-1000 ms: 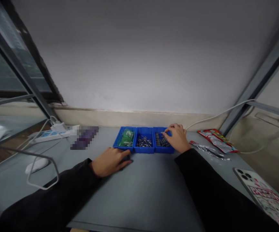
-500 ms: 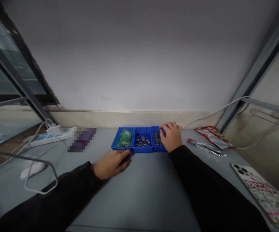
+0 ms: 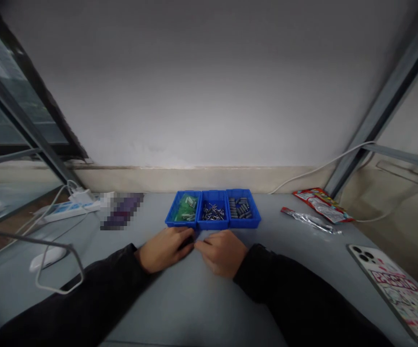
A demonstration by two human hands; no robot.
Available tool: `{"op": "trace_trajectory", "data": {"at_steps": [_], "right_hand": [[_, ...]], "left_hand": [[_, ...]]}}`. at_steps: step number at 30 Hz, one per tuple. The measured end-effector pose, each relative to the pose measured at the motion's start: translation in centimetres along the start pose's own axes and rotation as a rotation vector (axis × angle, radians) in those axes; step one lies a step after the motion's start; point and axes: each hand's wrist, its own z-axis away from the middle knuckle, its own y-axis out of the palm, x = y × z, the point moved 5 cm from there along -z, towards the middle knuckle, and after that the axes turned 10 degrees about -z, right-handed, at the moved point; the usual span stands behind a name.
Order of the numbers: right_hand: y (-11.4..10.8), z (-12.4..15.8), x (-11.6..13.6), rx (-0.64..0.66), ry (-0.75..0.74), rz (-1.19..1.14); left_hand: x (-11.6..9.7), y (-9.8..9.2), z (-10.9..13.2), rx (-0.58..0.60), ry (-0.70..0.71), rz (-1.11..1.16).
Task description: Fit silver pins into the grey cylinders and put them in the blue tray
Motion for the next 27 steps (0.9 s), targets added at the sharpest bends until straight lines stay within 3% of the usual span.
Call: {"op": "trace_trajectory", "data": {"at_steps": [14, 27], "right_hand": [[0.1, 0.3, -0.2, 0.009, 0.037, -0.037], [-0.3, 0.3, -0.4, 0.018, 0.107, -0.066]], "left_hand": [[-1.2, 0.1, -0.1, -0.087, 0.275, 0.164], [-0.7, -0.7, 0.2, -0.017, 0.234, 0.048]]}}
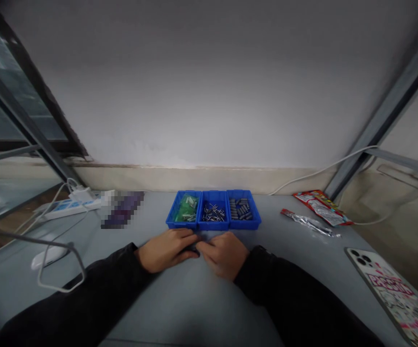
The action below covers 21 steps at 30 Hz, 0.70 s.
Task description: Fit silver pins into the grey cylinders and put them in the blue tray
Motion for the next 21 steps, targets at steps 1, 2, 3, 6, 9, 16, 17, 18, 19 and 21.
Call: {"op": "trace_trajectory", "data": {"at_steps": [1, 2, 3, 6, 9, 16, 17, 18, 19, 21], "right_hand": [[0.0, 0.1, -0.2, -0.006, 0.01, -0.003], [0.1, 0.3, -0.4, -0.009, 0.022, -0.01], [0.1, 0.4, -0.6, -0.011, 0.04, -0.018], [0.2, 0.5, -0.9, -0.009, 0.09, -0.052], [0.6, 0.2, -0.7, 0.037, 0.125, -0.078], [2.9, 0.1, -0.9, 0.201, 0.303, -0.054], [3.2, 0.2, -1.0, 0.198, 0.322, -0.066], [3.4, 0.2, -1.2, 0.191, 0.337, -0.079], [3.6, 0.3, -1.3, 0.183, 0.345, -0.092], [3.9, 0.3, -1.5, 0.174, 0.356, -0.107]], "left_hand": [[0.0, -0.1, 0.0, 0.003, 0.015, 0.0], [0.1, -0.1, 0.1, 0.007, 0.028, 0.0], [0.2, -0.2, 0.1, 0.014, 0.038, 0.0], [0.6, -0.5, 0.2, 0.03, 0.056, 0.007], [0.9, -0.8, 0.2, 0.011, 0.072, 0.048], [1.3, -0.2, 0.2, 0.011, 0.052, 0.097], [1.4, 0.0, 0.3, 0.007, 0.053, 0.091], [1.4, 0.1, 0.3, -0.001, 0.057, 0.084], [1.5, 0.2, 0.4, -0.014, 0.057, 0.077], [1.7, 0.4, 0.4, -0.047, 0.062, 0.069]]}}
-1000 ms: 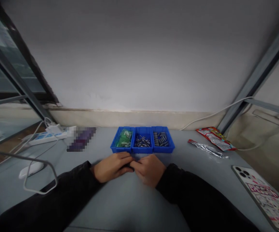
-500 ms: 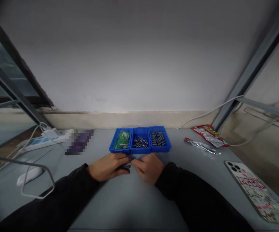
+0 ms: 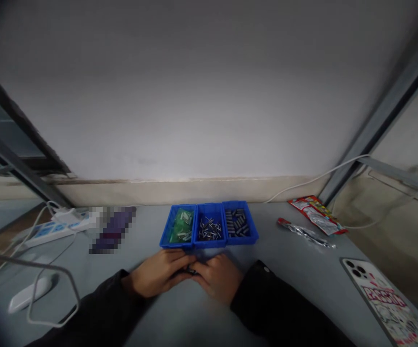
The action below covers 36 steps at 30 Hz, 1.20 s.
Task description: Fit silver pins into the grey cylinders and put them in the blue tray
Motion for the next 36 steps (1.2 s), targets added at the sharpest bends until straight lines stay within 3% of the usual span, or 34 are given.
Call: {"op": "trace_trajectory", "data": {"at_steps": [11, 36], "right_hand": [[0.0, 0.2, -0.2, 0.086, 0.115, -0.099], [-1.0, -0.1, -0.4, 0.136, 0.137, -0.218]], "left_hand": [[0.3, 0.6, -0.1, 0.0, 0.004, 0.054], [0.1, 1.0, -0.3, -0.023, 0.01, 0.081]]}}
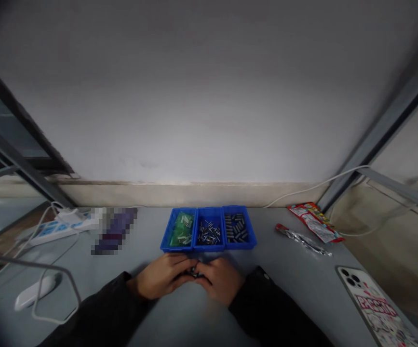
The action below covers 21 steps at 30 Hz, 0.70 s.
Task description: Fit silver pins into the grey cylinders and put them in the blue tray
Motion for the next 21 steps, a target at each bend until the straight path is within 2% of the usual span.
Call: {"op": "trace_trajectory", "data": {"at_steps": [8, 21], "right_hand": [[0.19, 0.03, -0.06, 0.013, 0.036, 0.04], [0.56, 0.23, -0.4, -0.028, 0.044, 0.077]], "left_hand": [[0.03, -0.07, 0.12, -0.048, 0.014, 0.019], [-0.01, -0.11, 0.02, 0.012, -0.017, 0.035]]}}
